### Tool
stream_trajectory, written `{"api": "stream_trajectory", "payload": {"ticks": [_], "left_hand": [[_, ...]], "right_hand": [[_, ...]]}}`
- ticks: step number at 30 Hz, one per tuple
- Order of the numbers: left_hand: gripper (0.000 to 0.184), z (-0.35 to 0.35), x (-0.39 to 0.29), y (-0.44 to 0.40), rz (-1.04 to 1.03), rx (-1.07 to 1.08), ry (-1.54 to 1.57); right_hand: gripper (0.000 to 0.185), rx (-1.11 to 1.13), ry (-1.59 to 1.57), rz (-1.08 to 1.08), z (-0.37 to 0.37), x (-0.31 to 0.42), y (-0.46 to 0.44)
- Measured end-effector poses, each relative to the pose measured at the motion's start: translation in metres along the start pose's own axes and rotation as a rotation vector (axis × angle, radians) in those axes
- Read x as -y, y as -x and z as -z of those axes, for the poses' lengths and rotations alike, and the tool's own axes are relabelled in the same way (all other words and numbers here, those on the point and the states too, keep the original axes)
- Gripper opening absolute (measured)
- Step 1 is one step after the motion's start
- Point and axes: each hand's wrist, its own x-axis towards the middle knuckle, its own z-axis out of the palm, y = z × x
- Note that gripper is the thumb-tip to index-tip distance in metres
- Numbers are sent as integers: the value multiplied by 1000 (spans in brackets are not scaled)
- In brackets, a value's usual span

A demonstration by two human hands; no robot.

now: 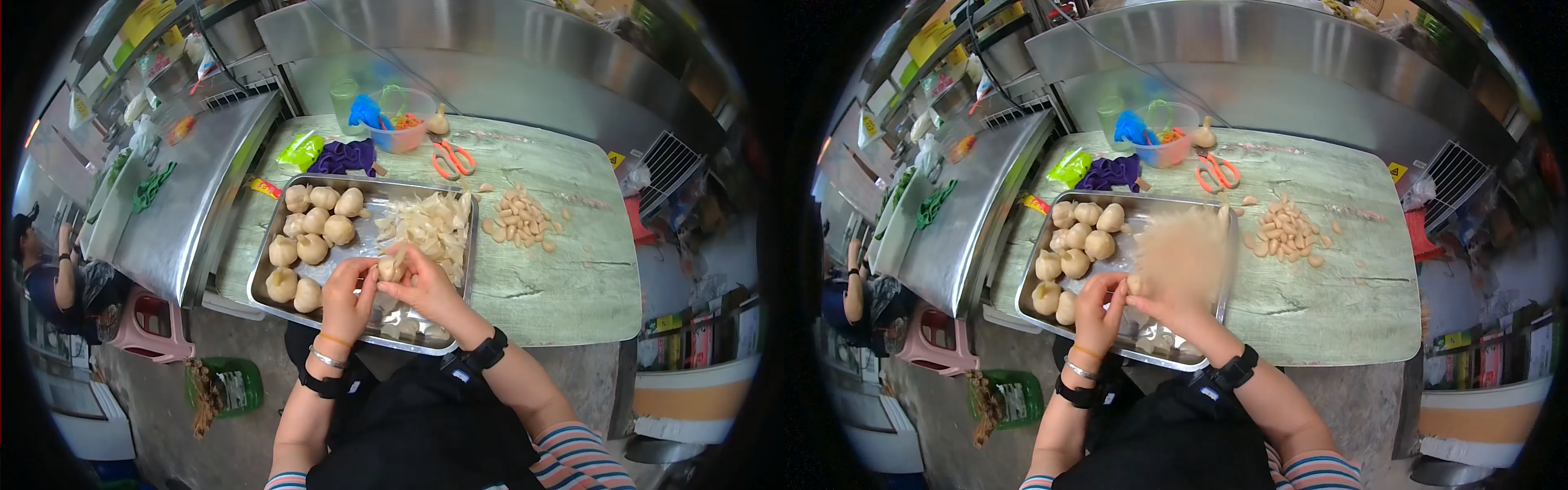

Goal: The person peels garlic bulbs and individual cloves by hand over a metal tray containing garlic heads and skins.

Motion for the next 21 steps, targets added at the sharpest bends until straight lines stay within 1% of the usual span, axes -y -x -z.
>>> {"api": "stream_trajectory", "payload": {"ticks": [1,3,4,6,7,9,10,11,12,13,14,15,16,18,19,20,21], "left_hand": [[12,-2,4,1,-1,1,4],[13,-7,15,5,312,14,308],[13,-7,19,6,310,13,310],[16,-8,23,7,539,-7,806],[16,-8,22,6,540,-10,809],[19,-4,21,3,634,-52,1135],[19,-2,24,3,636,-59,1132],[19,0,28,3,653,-31,1194],[18,1,29,3,671,0,1258],[18,1,28,4,672,-1,1259],[18,0,25,4,667,-44,1225],[19,-1,22,3,659,-87,1189],[19,-2,21,2,656,-86,1189],[26,-2,20,4,530,-193,1113],[26,-1,20,5,529,-195,1112],[28,-1,21,7,526,-147,1055],[29,-3,22,8,522,-99,1000]], "right_hand": [[52,91,-182,-38,1,-2,-1],[49,94,-209,-22,1,-2,1],[46,99,-241,-6,0,-1,0],[44,108,-239,-14,3,6,1],[42,118,-239,-24,4,8,1],[42,93,-198,6,1,0,0],[43,63,-160,40,-1,-3,-1],[43,69,-162,39,-2,-5,-1],[43,25,-77,19,-3,-2,-1],[43,-21,11,-1,-2,1,1],[43,-23,12,-2,-1,7,3],[43,-26,195,-32,0,14,5],[43,-28,376,-61,0,18,6],[41,-59,423,-67,-5,17,8],[38,-90,472,-78,-6,16,8],[38,-89,473,-79,-6,14,7],[34,-163,272,19,-4,12,5]]}}
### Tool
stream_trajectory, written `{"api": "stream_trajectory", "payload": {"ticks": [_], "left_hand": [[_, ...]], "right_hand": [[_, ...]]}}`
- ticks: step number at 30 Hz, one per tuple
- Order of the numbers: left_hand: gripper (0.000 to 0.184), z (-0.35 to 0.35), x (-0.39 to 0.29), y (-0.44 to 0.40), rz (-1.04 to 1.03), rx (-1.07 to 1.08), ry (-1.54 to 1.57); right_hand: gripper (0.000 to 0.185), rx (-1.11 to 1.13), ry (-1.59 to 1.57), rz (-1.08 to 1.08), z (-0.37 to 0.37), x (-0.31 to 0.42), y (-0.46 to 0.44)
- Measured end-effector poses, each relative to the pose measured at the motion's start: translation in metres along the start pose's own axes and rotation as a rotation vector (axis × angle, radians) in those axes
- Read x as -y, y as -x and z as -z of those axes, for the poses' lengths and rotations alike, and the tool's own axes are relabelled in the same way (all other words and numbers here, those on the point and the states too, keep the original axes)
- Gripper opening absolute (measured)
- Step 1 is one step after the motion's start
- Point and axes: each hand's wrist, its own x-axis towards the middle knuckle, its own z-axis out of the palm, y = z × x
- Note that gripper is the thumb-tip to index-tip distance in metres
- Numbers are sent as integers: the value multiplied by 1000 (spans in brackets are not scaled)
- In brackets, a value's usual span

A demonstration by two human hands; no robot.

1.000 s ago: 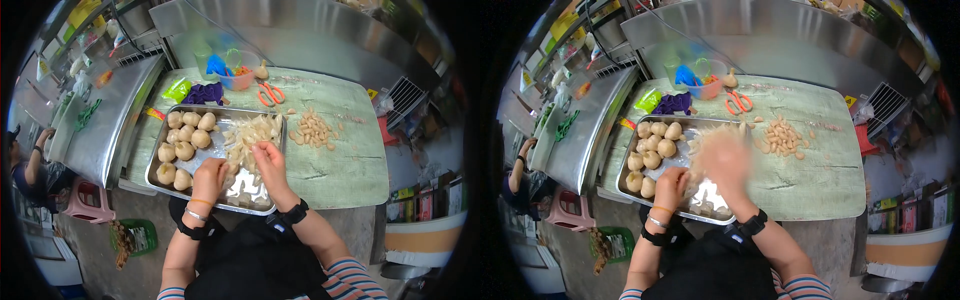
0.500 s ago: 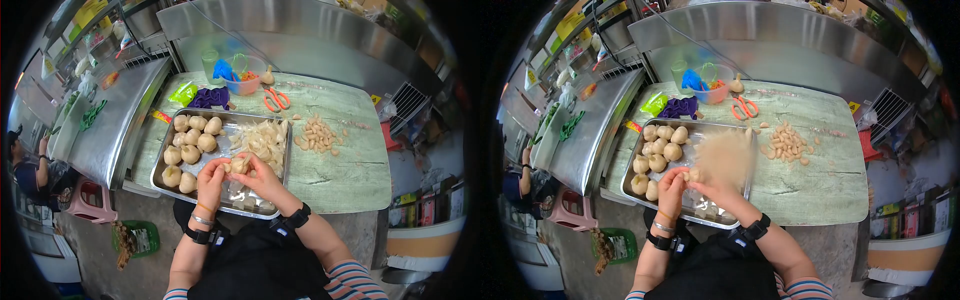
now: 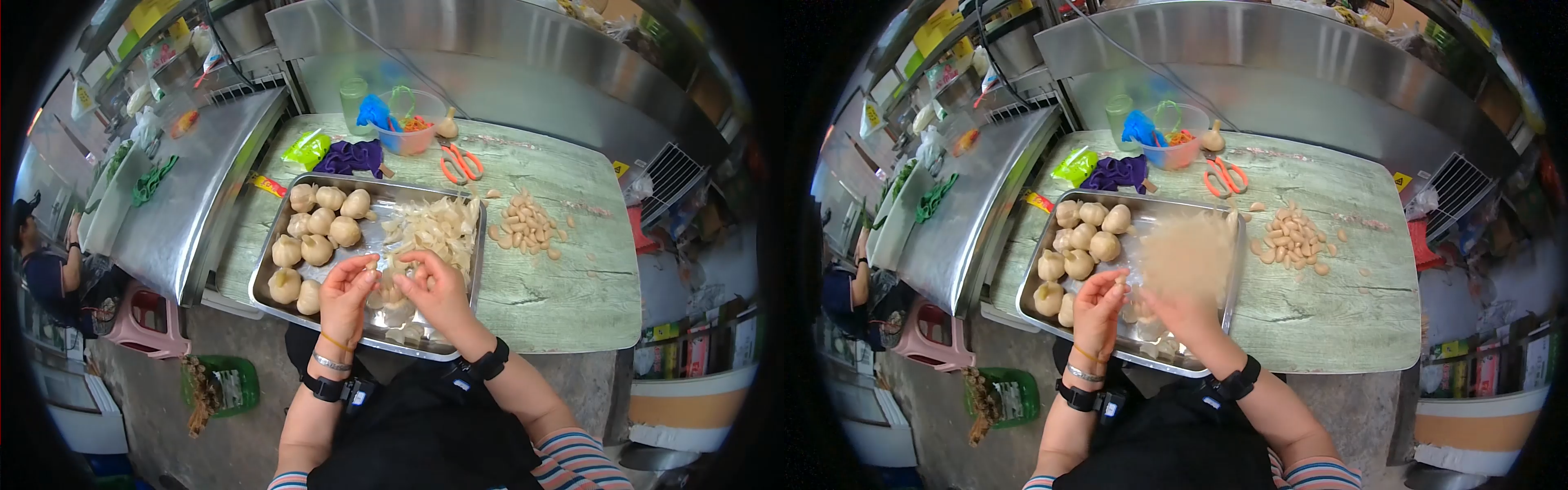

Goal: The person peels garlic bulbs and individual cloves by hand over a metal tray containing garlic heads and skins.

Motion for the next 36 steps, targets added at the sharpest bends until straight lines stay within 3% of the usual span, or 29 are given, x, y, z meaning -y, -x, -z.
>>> {"api": "stream_trajectory", "payload": {"ticks": [1,2,4,7,9,13,15,18,23,25,26,27,28,32,34,36], "left_hand": [[29,0,1,0,5,3,6],[28,1,1,0,-1,46,-50],[27,-5,-1,2,-1,95,-105],[26,-12,-3,6,31,77,-257],[27,-11,1,6,-122,111,-396],[27,-15,-1,8,-224,112,-550],[27,-19,-5,8,-432,138,-889],[27,-20,-5,8,-428,165,-934],[25,-17,-5,7,-227,235,-759],[24,-16,-4,7,-178,258,-696],[25,-14,-4,8,-25,258,-484],[26,-13,-4,8,125,254,-272],[26,-10,-3,6,125,252,-273],[28,-4,-3,3,188,208,-82],[28,-6,-6,3,178,180,29],[27,-6,-7,3,185,173,35]], "right_hand": [[29,-88,-205,69,2,-2,-1],[29,-93,-199,63,2,-3,-1],[18,-172,-170,290,-2,-3,-2],[13,-145,-140,299,1,3,-1],[13,-150,-115,293,2,2,0],[12,-189,-34,318,0,3,2],[10,-174,-22,319,2,8,4],[9,-154,-4,330,2,6,5],[10,-149,-1,241,5,7,5],[9,-85,-138,62,6,3,5],[9,-86,-138,62,8,4,4],[8,-7,-337,-53,10,6,2],[8,74,-535,-169,11,8,0],[7,33,-562,-213,10,0,-4],[7,-231,-449,-178,3,-29,-10],[8,-207,-333,-177,2,-41,-16]]}}
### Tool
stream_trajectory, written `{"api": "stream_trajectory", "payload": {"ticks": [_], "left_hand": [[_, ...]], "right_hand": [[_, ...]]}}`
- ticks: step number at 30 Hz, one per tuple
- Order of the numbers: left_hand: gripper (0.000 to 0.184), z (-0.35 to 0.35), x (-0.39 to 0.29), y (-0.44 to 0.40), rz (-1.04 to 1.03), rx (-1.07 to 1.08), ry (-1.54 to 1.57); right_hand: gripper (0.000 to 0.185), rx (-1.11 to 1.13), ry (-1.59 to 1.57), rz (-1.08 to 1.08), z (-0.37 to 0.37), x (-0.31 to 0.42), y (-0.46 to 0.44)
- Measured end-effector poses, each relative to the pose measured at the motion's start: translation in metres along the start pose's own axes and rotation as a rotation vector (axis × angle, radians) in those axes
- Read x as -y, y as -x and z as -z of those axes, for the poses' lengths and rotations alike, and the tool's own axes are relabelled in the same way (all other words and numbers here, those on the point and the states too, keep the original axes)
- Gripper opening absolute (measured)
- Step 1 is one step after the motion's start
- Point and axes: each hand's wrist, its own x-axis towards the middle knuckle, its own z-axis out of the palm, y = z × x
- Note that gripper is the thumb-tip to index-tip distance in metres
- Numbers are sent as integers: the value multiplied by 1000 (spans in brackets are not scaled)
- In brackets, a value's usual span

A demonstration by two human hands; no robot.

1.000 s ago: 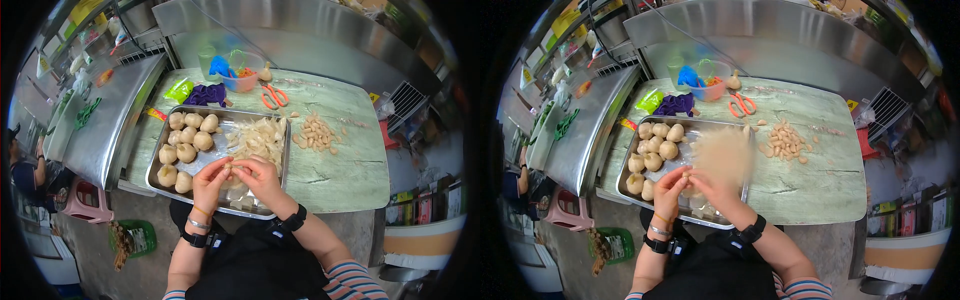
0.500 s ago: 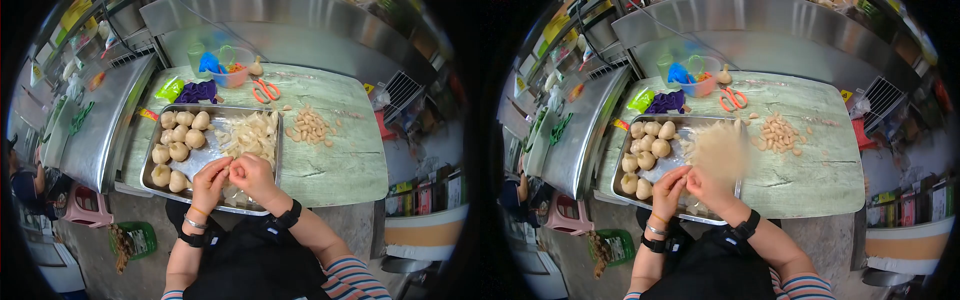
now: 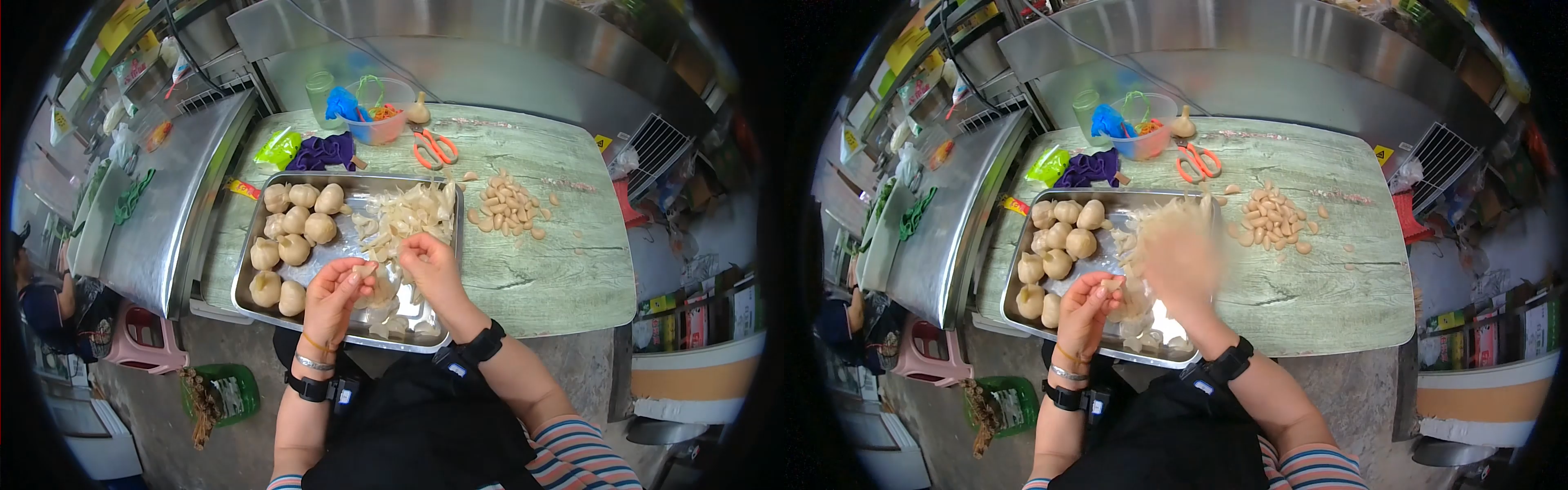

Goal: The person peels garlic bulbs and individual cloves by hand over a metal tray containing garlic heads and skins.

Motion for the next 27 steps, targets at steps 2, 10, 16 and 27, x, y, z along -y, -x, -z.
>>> {"api": "stream_trajectory", "payload": {"ticks": [2,10,16,27], "left_hand": [[27,1,2,0,0,-24,-14],[28,4,10,-1,-74,-69,-233],[26,3,11,-1,-144,-57,-341],[27,9,15,-5,-92,-22,-156]], "right_hand": [[9,16,117,12,-1,0,2],[9,209,120,129,-7,31,23],[11,246,-17,-12,-6,21,19],[8,174,99,187,-10,30,23]]}}
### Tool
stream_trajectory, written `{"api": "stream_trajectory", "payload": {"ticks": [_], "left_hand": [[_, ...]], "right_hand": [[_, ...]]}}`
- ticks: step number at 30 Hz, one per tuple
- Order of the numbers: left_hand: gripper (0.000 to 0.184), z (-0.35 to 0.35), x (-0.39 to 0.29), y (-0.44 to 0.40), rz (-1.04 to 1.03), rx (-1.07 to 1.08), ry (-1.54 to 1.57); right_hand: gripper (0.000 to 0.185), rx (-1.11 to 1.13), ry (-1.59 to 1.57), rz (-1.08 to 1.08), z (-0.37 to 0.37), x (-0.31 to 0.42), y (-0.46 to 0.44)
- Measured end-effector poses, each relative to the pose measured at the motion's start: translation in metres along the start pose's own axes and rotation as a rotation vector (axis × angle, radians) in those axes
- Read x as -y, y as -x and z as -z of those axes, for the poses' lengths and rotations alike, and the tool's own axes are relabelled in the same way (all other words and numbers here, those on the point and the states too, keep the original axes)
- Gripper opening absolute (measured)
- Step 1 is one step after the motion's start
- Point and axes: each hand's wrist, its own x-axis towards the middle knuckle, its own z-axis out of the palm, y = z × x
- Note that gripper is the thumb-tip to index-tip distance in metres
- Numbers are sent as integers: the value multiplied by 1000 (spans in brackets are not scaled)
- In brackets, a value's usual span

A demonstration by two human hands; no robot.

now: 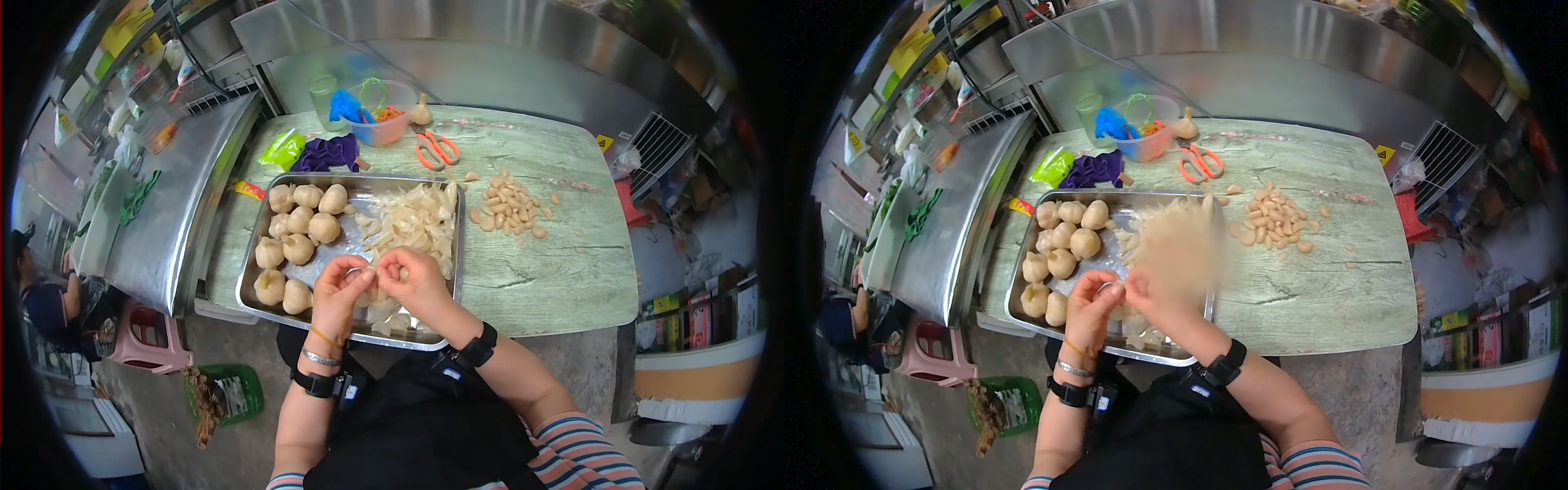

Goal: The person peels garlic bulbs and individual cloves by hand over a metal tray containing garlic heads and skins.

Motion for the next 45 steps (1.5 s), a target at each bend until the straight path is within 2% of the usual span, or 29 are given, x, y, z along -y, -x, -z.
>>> {"api": "stream_trajectory", "payload": {"ticks": [1,8,10,14,16,17,19,20,22,25,29,31,36,41,43,45], "left_hand": [[27,-1,-2,0,-2,-2,-1],[17,-10,-10,3,47,-68,88],[16,-10,-10,3,21,-97,123],[17,-9,-13,1,9,-205,111],[16,-6,-9,0,9,-212,78],[16,-4,-6,0,-9,-165,96],[16,-2,-4,0,-25,-116,116],[16,-2,-4,1,-15,-101,131],[15,-3,-6,2,-7,-86,145],[16,-3,-7,2,24,-97,185],[20,1,-8,4,35,28,231],[22,0,-7,4,34,81,237],[28,-6,-6,4,8,52,68],[28,-6,-6,2,-11,11,50],[26,-6,-9,1,-10,-17,80],[23,-9,-14,-1,-146,-149,11]], "right_hand": [[9,-68,37,72,-1,-2,0],[8,-227,152,77,4,-13,-7],[9,-284,-178,-37,8,-7,-10],[11,-270,-165,-44,5,3,-10],[18,-252,139,92,1,6,-8],[18,-253,140,90,0,7,-5],[20,-43,234,265,-2,11,2],[20,-44,235,264,-1,13,3],[16,5,34,173,-1,16,3],[11,28,5,222,1,15,2],[11,39,-68,205,2,10,0],[9,32,-101,122,3,6,0],[9,-93,13,121,4,4,0],[11,-256,148,179,5,-10,-5],[18,-286,128,92,6,-10,-7],[20,-259,139,108,7,-8,-8]]}}
